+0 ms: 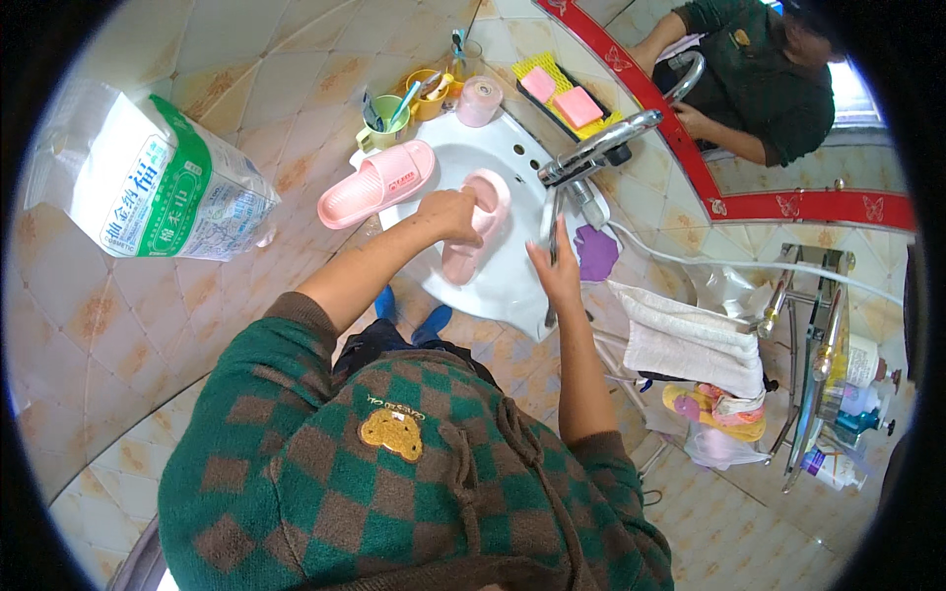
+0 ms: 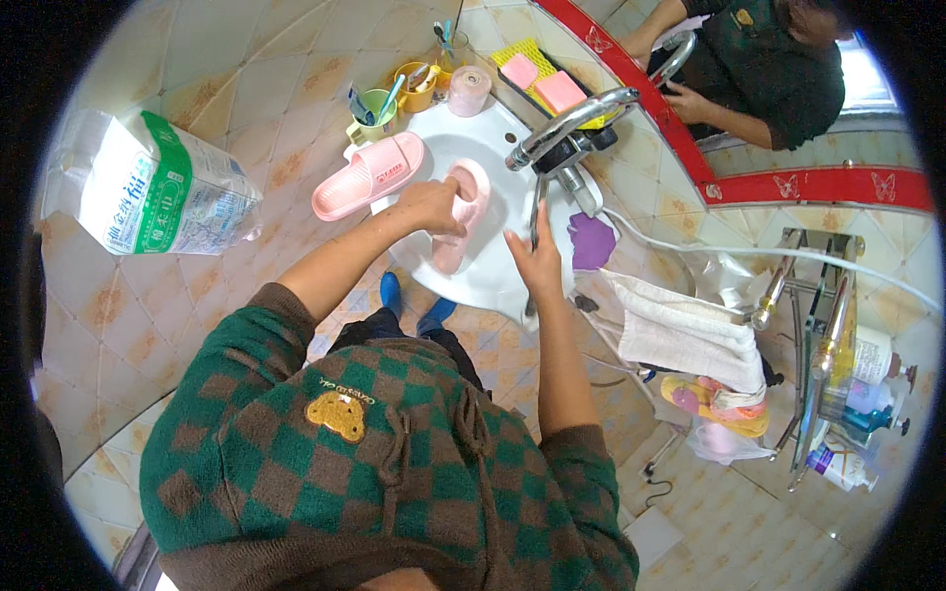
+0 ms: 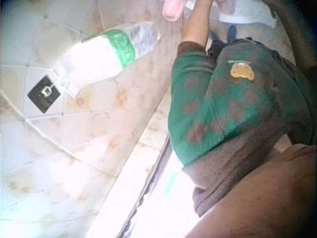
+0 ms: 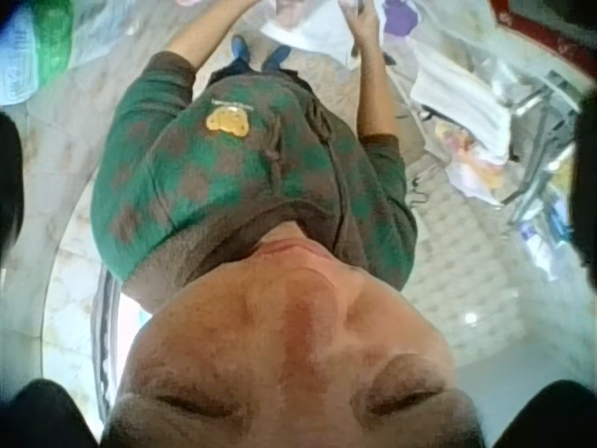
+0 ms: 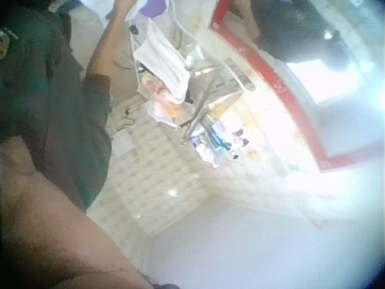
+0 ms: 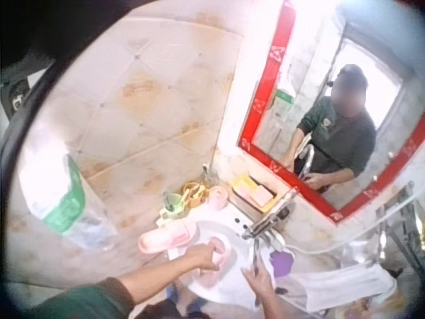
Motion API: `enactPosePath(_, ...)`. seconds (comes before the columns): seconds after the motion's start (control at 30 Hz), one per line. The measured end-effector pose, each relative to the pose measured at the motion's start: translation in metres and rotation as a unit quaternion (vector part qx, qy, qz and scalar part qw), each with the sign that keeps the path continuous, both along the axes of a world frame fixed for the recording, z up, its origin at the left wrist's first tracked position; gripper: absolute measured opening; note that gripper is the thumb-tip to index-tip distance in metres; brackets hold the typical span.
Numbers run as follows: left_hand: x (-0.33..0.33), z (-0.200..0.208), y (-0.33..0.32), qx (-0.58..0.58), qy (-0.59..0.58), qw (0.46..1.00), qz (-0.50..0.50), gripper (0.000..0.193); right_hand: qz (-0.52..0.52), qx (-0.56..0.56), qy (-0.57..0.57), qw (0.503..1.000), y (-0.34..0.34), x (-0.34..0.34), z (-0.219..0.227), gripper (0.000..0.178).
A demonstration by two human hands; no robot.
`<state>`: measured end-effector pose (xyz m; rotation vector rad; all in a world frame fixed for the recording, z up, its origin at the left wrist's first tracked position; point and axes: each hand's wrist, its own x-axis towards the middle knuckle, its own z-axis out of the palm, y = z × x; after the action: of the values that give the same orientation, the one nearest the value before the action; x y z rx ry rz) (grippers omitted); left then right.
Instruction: The person scrubs a pair of pink slippers with a brush under running water at a bathroom sink, rinses them, and carries them outside to a rooftop. The person then hangs a small cloth on a clothesline.
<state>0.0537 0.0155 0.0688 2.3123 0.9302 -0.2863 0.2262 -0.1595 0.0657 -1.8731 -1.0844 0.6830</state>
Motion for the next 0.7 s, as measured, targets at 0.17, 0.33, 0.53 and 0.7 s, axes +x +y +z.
enactPosePath(0.17, 0.010, 0.058, -0.001, 0.039, 0.108, 0.968, -0.223, 0.070, -0.023, -0.038, 0.035, 0.998, 0.056, -0.026, -0.007, 0.086)
enactPosePath(0.33, -0.025, 0.032, -0.021, 0.133, 0.047, 0.987, -0.074, 0.075, -0.108, -0.012, 0.235, 0.966, 0.073, -0.051, -0.074, 0.082)
enactPosePath(0.53, -0.072, -0.062, -0.070, 0.164, 0.017, 0.985, 0.055, 0.082, -0.055, -0.074, 0.268, 0.959, 0.059, -0.100, -0.184, 0.075)
enactPosePath(0.7, -0.078, -0.095, -0.081, 0.253, -0.020, 0.965, 0.062, 0.087, 0.000, -0.137, 0.004, 0.991, 0.033, -0.085, -0.179, 0.059)
